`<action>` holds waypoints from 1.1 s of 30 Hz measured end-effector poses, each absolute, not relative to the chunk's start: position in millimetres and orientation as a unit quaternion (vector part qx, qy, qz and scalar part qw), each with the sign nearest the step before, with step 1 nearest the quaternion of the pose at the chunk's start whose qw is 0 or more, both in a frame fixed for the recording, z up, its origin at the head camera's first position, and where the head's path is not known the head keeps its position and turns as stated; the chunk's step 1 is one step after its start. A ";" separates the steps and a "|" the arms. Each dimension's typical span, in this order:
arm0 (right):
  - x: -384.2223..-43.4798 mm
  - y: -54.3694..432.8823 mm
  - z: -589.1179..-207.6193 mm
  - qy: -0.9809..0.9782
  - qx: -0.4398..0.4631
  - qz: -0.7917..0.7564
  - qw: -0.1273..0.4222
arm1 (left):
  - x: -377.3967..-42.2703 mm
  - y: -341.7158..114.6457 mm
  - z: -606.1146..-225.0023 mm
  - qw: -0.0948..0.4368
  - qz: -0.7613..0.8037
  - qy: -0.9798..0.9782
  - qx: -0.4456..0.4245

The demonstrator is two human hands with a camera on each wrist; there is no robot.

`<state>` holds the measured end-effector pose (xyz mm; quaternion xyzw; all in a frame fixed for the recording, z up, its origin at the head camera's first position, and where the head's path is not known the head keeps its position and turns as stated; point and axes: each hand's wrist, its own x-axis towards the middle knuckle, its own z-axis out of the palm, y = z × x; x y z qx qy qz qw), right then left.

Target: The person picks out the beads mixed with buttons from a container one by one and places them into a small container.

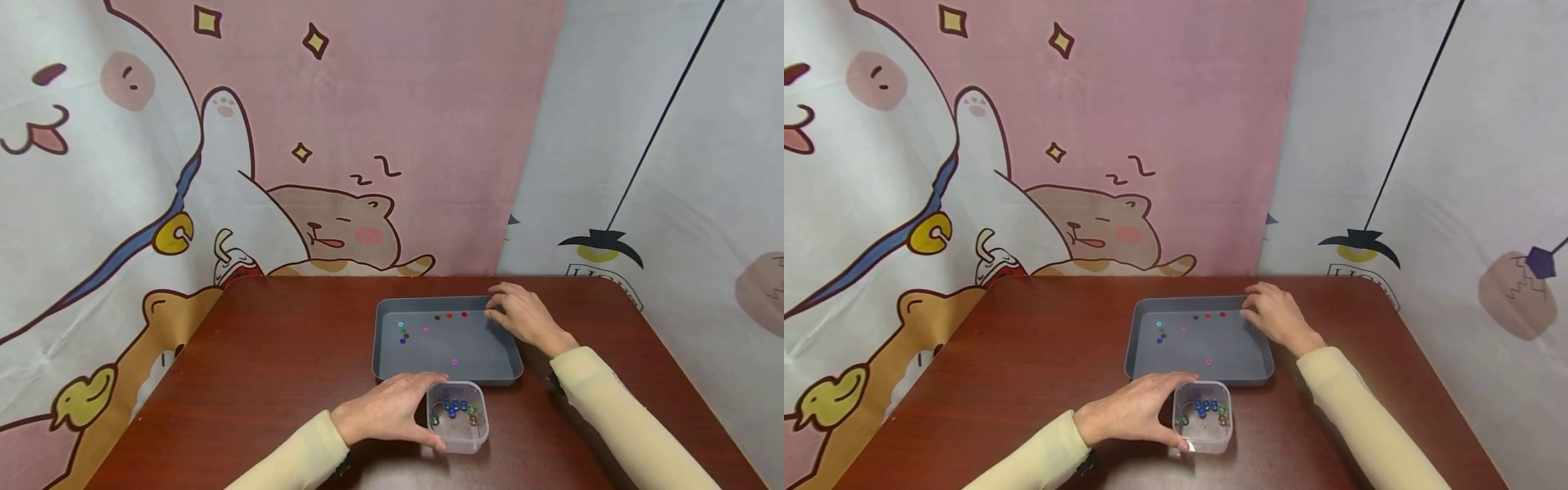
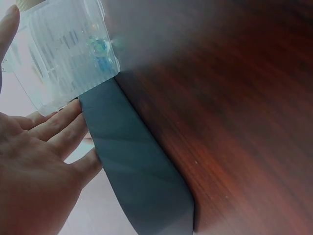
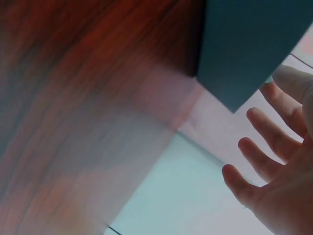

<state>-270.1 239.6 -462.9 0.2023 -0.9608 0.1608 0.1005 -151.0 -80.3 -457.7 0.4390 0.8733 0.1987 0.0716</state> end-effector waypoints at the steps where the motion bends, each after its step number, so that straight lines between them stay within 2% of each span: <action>1: -268.5 238.9 -461.8 -0.959 0.206 0.163 0.105 | -150.8 -80.4 -457.6 0.072 0.199 0.873 0.439; 7: -257.1 234.8 -453.8 -0.949 0.228 0.174 0.131 | -150.6 -80.8 -457.9 0.069 0.202 0.872 0.441; 33: -192.6 214.4 -427.0 -0.900 0.288 0.286 0.160 | -151.8 -80.8 -458.6 0.069 0.209 0.867 0.447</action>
